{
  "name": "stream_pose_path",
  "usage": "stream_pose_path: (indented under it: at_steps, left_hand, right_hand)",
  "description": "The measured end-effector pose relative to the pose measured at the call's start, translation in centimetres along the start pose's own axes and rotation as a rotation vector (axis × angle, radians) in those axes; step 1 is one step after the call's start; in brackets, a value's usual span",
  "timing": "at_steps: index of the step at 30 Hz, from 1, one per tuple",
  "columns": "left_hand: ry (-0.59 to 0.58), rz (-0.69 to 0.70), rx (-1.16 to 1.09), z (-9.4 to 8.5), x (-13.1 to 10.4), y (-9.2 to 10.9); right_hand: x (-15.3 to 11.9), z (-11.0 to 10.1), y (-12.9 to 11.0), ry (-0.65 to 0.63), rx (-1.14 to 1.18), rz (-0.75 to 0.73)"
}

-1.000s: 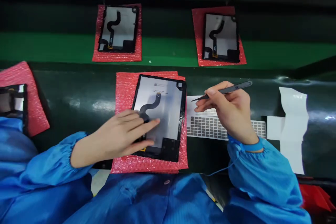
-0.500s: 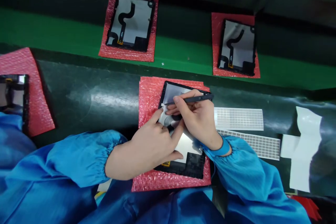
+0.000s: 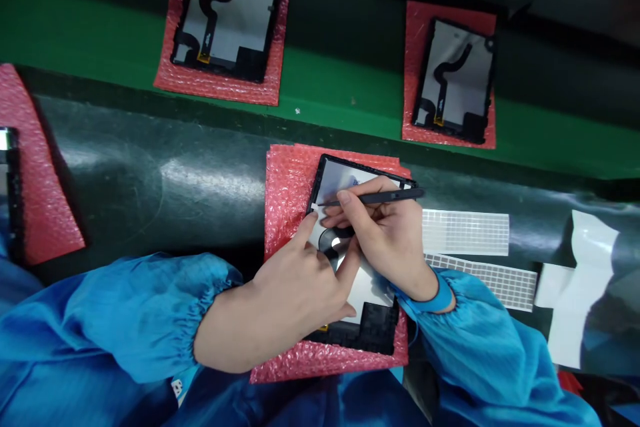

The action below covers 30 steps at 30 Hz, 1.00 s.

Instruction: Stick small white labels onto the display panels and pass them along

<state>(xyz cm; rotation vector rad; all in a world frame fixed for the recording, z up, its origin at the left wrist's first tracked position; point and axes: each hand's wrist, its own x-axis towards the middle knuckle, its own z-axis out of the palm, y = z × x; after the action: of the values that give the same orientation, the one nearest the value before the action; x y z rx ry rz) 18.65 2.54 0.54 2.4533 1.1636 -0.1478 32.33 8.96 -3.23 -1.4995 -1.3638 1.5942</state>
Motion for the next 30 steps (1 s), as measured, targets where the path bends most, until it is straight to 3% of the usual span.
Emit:
stream_pose_path:
  at_steps: [11,19,26,30]
  left_hand:
    - [-0.022,-0.012,-0.009,-0.3,0.0,-0.1]
    - [0.127,-0.032,-0.025,0.7,0.0,-0.3]
    - [0.041,-0.006,-0.047,0.5,0.3,-0.7]
    - [0.071,0.005,-0.02,0.4,0.1,-1.0]
  right_hand:
    - [0.1,-0.1,0.2,-0.013,-0.02,-0.019]
    - [0.1,-0.3,0.2,-0.047,-0.038,-0.016]
    - [0.3,-0.1,0.1,-0.072,-0.033,-0.002]
    - [0.3,-0.4,-0.1,-0.071,0.039,0.019]
